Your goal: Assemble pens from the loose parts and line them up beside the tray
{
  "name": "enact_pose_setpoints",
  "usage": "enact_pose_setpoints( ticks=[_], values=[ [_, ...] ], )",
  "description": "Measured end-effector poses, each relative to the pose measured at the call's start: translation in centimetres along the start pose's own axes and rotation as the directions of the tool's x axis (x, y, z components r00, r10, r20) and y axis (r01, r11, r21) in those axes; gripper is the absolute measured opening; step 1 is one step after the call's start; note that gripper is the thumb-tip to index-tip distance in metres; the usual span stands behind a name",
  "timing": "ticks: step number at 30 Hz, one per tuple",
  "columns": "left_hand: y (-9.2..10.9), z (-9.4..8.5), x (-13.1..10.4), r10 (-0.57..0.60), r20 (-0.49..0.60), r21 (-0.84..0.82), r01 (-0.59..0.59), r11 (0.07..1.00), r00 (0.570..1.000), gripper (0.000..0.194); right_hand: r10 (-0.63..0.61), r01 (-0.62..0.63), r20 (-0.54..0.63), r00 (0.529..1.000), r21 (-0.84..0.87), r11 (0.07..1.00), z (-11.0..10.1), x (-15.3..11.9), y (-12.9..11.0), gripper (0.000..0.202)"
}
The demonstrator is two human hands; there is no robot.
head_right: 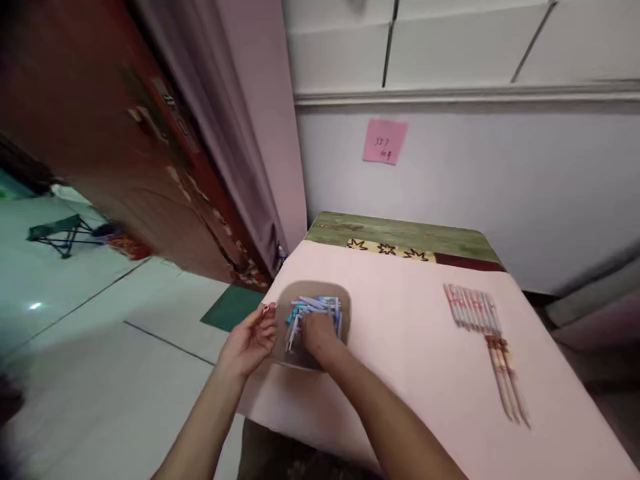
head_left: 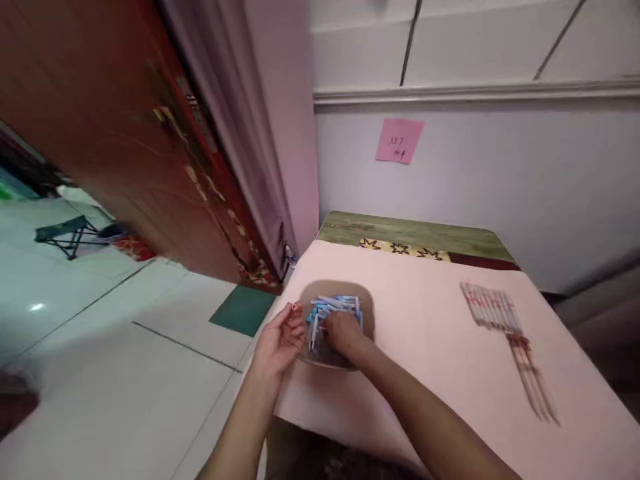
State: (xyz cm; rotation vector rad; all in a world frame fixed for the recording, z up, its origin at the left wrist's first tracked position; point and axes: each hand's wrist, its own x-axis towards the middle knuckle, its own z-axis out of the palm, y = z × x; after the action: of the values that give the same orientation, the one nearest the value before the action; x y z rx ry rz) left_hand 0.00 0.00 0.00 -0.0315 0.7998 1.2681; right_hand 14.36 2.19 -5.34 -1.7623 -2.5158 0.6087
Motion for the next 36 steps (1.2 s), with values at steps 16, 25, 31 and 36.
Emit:
enact_pose_setpoints(
  ticks=[16, 25, 31, 36],
  values=[
    [-0.4, 0.8, -0.1, -0.018, -0.002, 0.026, 0.018, 0.999, 1.000, 0.007, -0.016, 0.016, 0.018, 1.000, 0.020, 1.000, 0.4, 0.5, -3.2, 0.024],
    [-1.4, 2.0, -0.7, -0.109, 0.001, -0.057, 0.108, 0.992, 0.994, 0.006, 0.093, -0.034, -0.223, 0.970, 0.256, 0.966, -3.6, -3.8, 0.8, 0.017],
    [-4.5, 2.5, -0.9, -0.227, 0.008, -0.015, 0.227, 0.974, 0.974, 0.003, 0.247, 0.153, -0.321, 0.914, 0.839, 0.523, -5.6, -7.4, 2.1, 0.011],
    [-6.7, 2.7, -1.4, -0.297, 0.034, 0.083, 0.293, 0.952, 0.954, 0.007, 0.281, 0.198, -0.356, 0.891, 0.863, 0.465, -6.2, -9.4, 1.2, 0.015]
  ],
)
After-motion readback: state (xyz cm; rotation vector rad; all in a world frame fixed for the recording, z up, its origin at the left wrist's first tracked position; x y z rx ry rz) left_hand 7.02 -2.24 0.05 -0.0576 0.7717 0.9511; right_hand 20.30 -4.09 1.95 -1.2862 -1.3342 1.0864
